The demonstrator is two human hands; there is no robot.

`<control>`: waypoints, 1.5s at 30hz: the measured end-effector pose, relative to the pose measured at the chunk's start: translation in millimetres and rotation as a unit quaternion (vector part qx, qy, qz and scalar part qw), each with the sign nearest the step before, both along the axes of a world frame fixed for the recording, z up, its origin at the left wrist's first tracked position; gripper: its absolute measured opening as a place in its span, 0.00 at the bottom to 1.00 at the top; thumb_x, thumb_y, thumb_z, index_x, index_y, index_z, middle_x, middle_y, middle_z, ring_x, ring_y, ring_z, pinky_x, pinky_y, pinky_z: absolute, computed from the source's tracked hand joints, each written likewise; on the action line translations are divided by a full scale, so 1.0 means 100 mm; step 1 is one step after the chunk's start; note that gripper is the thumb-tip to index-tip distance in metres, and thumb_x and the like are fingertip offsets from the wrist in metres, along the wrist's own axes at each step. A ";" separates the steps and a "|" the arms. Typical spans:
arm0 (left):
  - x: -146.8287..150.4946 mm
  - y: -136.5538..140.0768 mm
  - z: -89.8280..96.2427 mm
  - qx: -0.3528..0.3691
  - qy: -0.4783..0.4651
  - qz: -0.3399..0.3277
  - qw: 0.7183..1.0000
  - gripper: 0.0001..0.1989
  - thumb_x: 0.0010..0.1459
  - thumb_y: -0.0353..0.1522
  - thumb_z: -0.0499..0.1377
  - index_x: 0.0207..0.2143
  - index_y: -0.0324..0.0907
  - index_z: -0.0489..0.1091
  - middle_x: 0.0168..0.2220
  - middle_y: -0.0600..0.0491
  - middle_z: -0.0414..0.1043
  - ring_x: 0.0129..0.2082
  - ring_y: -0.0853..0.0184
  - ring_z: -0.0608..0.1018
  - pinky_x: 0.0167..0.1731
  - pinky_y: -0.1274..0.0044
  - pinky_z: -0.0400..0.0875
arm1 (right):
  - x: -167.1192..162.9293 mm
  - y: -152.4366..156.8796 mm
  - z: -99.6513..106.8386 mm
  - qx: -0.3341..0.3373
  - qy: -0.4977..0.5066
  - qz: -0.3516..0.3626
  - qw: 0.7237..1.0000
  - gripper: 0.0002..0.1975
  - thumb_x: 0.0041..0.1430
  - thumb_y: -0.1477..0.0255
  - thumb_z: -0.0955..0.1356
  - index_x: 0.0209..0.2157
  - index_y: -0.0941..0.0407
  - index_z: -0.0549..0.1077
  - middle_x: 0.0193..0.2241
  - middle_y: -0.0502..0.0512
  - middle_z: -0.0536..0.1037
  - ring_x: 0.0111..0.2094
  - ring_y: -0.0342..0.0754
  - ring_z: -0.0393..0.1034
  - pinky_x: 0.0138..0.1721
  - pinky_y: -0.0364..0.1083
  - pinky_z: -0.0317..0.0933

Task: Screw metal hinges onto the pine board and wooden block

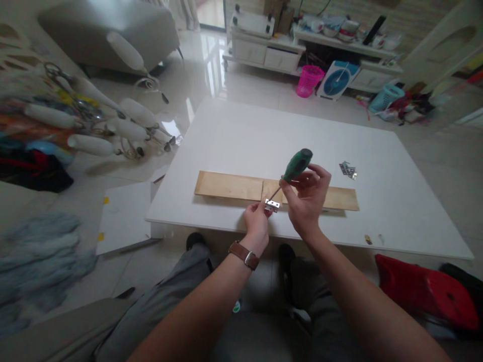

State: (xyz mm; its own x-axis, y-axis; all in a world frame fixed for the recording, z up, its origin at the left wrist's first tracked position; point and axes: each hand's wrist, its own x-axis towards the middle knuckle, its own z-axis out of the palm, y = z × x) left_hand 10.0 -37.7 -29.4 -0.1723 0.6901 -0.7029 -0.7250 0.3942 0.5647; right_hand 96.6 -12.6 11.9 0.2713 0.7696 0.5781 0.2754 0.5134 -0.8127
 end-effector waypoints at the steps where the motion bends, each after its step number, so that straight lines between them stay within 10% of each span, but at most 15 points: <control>1: 0.00 0.00 0.00 0.001 -0.003 -0.002 1.000 0.11 0.65 0.24 0.65 0.29 0.39 0.70 0.28 0.53 0.76 0.28 0.70 0.78 0.37 0.76 0.73 | 0.00 0.00 0.00 0.001 0.001 0.004 1.000 0.30 0.59 0.73 0.76 0.58 0.42 0.64 0.40 0.45 0.75 0.40 0.47 0.80 0.42 0.49 0.79; 45: -0.01 -0.01 0.05 0.003 -0.024 -0.012 1.000 0.10 0.65 0.22 0.65 0.30 0.38 0.70 0.28 0.52 0.77 0.27 0.70 0.79 0.39 0.75 0.74 | -0.03 0.01 -0.01 -0.008 0.008 -0.025 1.000 0.28 0.59 0.70 0.77 0.56 0.42 0.64 0.43 0.46 0.76 0.40 0.46 0.80 0.44 0.48 0.77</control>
State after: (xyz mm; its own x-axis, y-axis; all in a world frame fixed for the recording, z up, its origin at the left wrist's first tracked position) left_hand 9.2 -38.7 -24.5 -0.1230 0.6982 -0.7053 -0.7418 0.4074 0.5327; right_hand 93.3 -11.2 11.1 0.3185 0.7643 0.5607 0.2875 0.4858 -0.8255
